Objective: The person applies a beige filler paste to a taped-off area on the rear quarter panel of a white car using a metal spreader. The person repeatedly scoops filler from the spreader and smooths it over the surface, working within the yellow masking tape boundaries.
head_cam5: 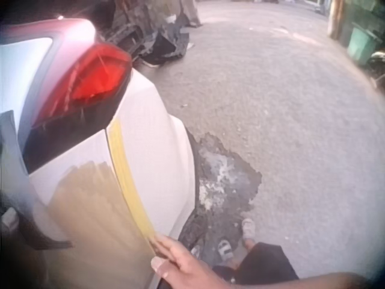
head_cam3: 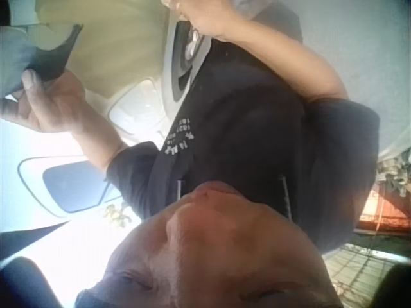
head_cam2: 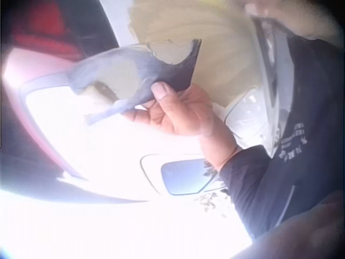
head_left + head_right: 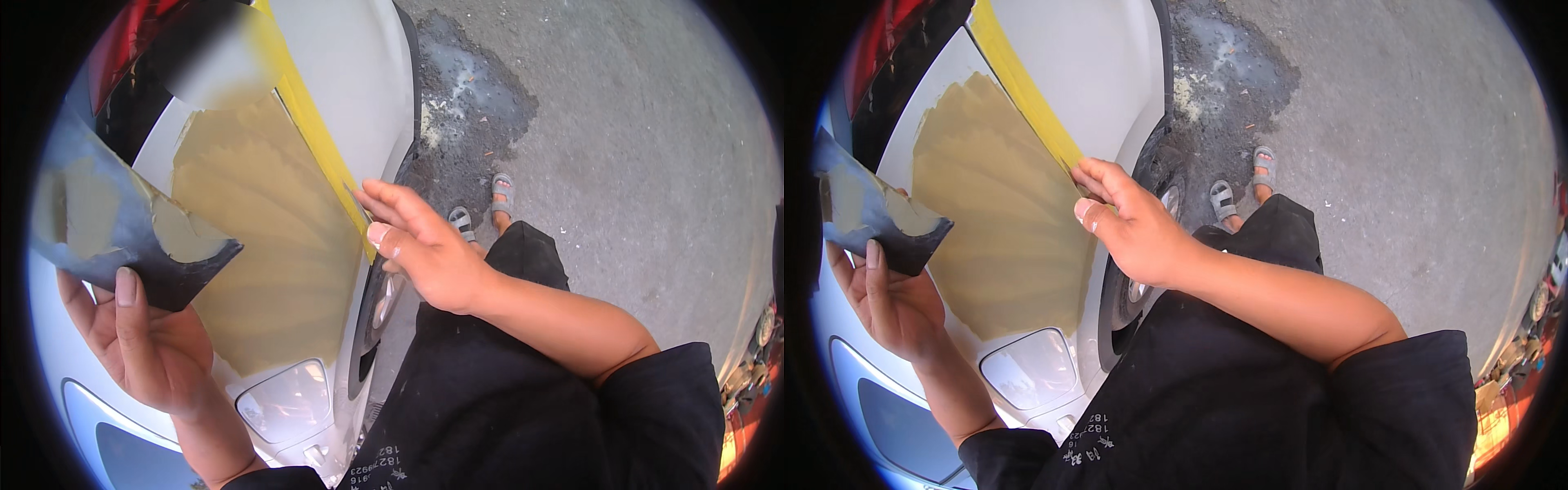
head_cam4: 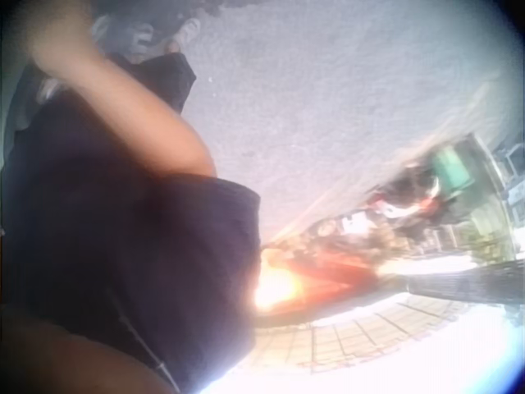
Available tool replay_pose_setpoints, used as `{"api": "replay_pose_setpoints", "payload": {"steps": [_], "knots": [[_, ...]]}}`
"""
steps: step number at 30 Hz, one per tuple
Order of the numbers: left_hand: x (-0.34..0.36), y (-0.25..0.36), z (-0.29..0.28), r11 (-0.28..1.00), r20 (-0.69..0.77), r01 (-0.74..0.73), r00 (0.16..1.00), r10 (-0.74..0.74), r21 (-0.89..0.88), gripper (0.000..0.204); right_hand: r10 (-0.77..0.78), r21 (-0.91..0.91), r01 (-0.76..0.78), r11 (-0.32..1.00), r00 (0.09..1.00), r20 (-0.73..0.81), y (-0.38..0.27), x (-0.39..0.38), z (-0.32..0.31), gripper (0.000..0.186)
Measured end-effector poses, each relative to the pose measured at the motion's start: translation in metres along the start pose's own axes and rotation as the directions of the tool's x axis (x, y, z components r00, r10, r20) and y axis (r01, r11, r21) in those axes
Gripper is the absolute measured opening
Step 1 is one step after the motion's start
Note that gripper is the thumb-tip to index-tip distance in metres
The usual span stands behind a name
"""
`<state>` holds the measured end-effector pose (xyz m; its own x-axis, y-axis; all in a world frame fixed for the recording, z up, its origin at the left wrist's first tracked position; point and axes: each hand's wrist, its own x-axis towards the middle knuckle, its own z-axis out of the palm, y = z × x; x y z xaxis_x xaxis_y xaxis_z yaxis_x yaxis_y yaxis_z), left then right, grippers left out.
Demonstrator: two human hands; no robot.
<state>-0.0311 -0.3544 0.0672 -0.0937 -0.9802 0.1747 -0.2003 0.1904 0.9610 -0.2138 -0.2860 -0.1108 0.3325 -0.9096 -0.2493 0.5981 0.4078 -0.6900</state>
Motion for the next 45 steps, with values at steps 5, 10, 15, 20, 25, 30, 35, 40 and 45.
{"api": "replay_pose_setpoints", "payload": {"steps": [5,10,15,20,25,30,35,40,45], "knots": [[-0.005,-0.006,0.03,0.978,0.026,0.202,0.979,-0.201,-0.048,0.055,-0.549,0.022,0.55,0.835,0.829,0.106,-0.045,0.0,0.026,0.056],[-0.01,-0.002,0.028,0.977,-0.024,0.202,0.979,-0.204,-0.073,0.058,-0.657,-0.259,0.713,0.651,0.701,0.278,-0.027,0.001,0.027,0.062],[-0.007,-0.005,0.011,0.996,0.027,0.082,0.996,-0.081,-0.027,0.057,-0.595,-0.526,0.636,0.565,0.756,0.274,0.023,-0.004,-0.012,0.063],[-0.006,-0.007,0.001,0.999,-0.084,0.036,0.996,-0.033,0.03,0.057,-0.55,-0.673,0.544,0.501,0.801,0.238,0.049,0.013,-0.008,0.068],[-0.006,-0.003,0.002,0.994,-0.051,0.062,0.997,-0.057,0.091,0.057,-0.634,-0.703,0.58,0.411,0.736,0.237,0.042,0.036,0.006,0.061],[-0.009,0.003,-0.001,0.989,-0.076,0.072,0.995,-0.062,0.132,0.056,-0.596,-0.734,0.528,0.427,0.775,0.211,0.051,0.035,0.008,0.06],[-0.008,0.003,-0.006,0.989,-0.033,0.075,0.997,-0.072,0.127,0.054,-0.573,-0.722,0.514,0.464,0.795,0.197,0.059,0.027,0.005,0.06],[-0.006,0.002,-0.004,0.984,0.005,0.027,1.0,-0.029,0.175,0.054,-0.55,-0.708,0.503,0.495,0.813,0.193,0.07,0.02,0.001,0.059],[-0.008,0.006,-0.003,0.978,-0.018,0.035,0.999,-0.032,0.207,0.056,-0.523,-0.699,0.504,0.507,0.825,0.215,0.079,0.013,-0.003,0.06]]}}
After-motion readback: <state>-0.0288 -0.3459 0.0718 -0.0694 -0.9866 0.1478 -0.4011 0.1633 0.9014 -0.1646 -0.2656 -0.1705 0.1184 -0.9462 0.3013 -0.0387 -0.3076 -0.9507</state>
